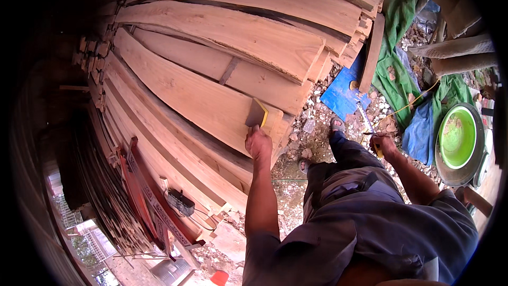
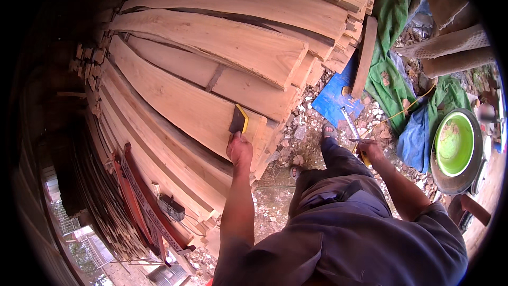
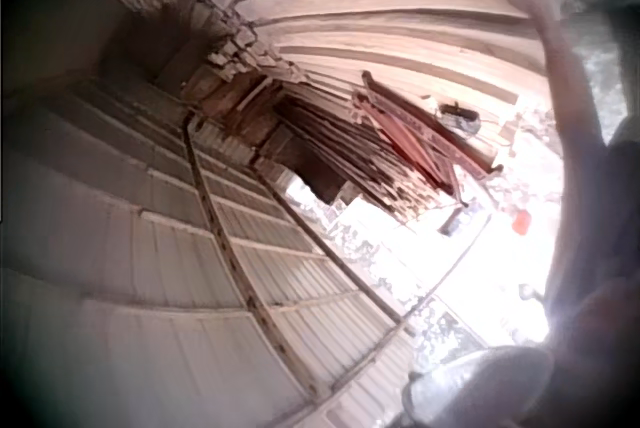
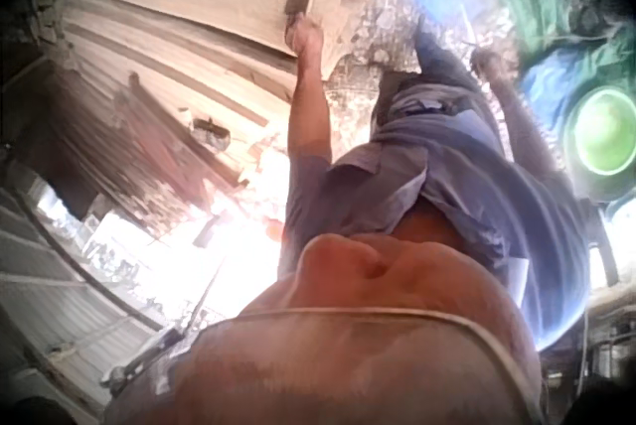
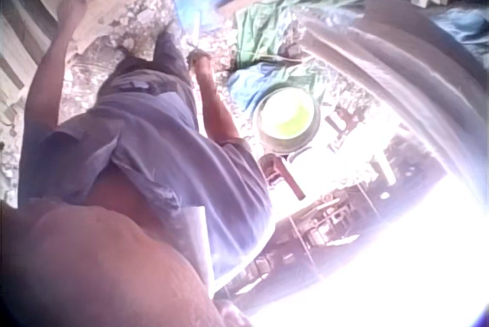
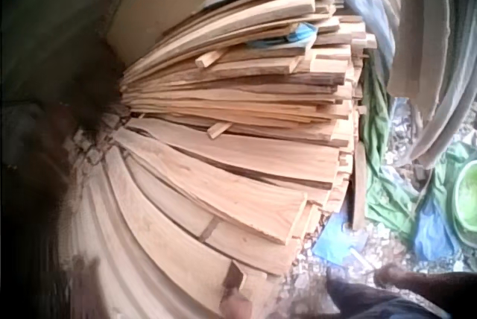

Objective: The person selects wooden planks from a large stack, measures them with a tape measure, and moves them around. The person handles several planks one by one, measuring their length and width, and occasionally placing them back or moving them to a different spot.

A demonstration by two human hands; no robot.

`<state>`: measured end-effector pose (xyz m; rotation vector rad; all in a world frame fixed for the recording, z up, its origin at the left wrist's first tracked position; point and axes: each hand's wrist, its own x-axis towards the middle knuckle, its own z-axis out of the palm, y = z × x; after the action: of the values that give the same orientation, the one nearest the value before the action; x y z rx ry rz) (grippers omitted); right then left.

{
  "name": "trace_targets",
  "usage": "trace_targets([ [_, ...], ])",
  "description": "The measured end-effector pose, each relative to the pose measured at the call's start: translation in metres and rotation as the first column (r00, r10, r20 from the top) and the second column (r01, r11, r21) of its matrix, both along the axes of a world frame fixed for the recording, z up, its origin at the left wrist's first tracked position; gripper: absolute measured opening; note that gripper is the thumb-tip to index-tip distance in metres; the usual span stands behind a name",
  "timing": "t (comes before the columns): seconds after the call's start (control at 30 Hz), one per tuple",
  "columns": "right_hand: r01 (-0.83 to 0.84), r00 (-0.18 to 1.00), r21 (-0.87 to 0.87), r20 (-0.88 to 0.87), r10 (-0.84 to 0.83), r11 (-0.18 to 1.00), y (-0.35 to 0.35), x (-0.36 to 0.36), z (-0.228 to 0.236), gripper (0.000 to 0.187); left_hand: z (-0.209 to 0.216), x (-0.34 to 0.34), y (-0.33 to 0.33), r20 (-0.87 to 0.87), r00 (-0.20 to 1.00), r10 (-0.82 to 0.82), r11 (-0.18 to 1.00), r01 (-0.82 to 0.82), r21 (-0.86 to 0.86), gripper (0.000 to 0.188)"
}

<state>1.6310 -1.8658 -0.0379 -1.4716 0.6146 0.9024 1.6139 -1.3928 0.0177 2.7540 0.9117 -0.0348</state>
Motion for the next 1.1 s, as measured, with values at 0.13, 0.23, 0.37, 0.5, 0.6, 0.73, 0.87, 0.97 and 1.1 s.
trace_targets([
  [0.13, -0.161, 0.975, 0.094, 0.171, 0.144, 0.982, 0.014, 0.026, 0.007, 0.016, -0.021, -0.059, 0.035, 0.237, 0.807, 0.541, 0.785, -0.383, -0.487, 0.01],
  [0.23, -0.26, 0.93, 0.049, 0.28, 0.237, 0.964, 0.022, 0.036, -0.011, 0.018, 0.005, -0.096, 0.035, 0.267, 0.345, 0.9, 0.315, -0.091, -0.945, 0.008],
  [0.37, -0.313, 0.88, 0.015, 0.379, 0.284, 0.95, 0.036, 0.035, -0.014, 0.017, 0.045, -0.185, 0.066, 0.05, 0.955, 0.291, 0.957, -0.291, -0.022, 0.018],
  [0.5, -0.332, 0.868, -0.021, 0.385, 0.314, 0.943, 0.044, 0.023, -0.008, 0.018, 0.05, -0.236, 0.088, 0.144, 0.255, 0.956, 0.238, -0.389, -0.89, 0.025],
  [0.6, -0.485, 0.549, -0.267, 0.648, 0.528, 0.833, 0.04, 0.01, -0.026, 0.014, 0.04, -0.266, 0.098, 0.066, 0.213, 0.975, 0.184, -0.6, -0.779, 0.021],
  [0.73, -0.516, 0.163, -0.588, 0.647, 0.745, 0.623, 0.045, 0.008, -0.021, 0.005, 0.003, -0.304, 0.116, -0.186, 0.572, 0.799, 0.531, -0.816, -0.228, 0.022],
  [0.87, -0.526, 0.631, -0.265, 0.515, 0.58, 0.808, 0.057, 0.011, -0.028, 0.007, -0.053, -0.374, 0.139, 0.189, 0.469, 0.863, 0.506, -0.794, -0.336, 0.026],
  [0.97, -0.51, 0.516, -0.36, 0.599, 0.612, 0.781, 0.056, 0.012, -0.027, 0.005, -0.014, -0.32, 0.091, 0.312, 0.405, 0.86, 0.492, -0.819, -0.294, 0.035],
  [1.1, -0.39, 0.869, -0.115, 0.283, 0.406, 0.914, 0.08, 0.014, -0.004, 0.012, 0.004, -0.311, 0.049, 0.649, 0.391, 0.653, 0.62, -0.768, -0.162, 0.038],
])
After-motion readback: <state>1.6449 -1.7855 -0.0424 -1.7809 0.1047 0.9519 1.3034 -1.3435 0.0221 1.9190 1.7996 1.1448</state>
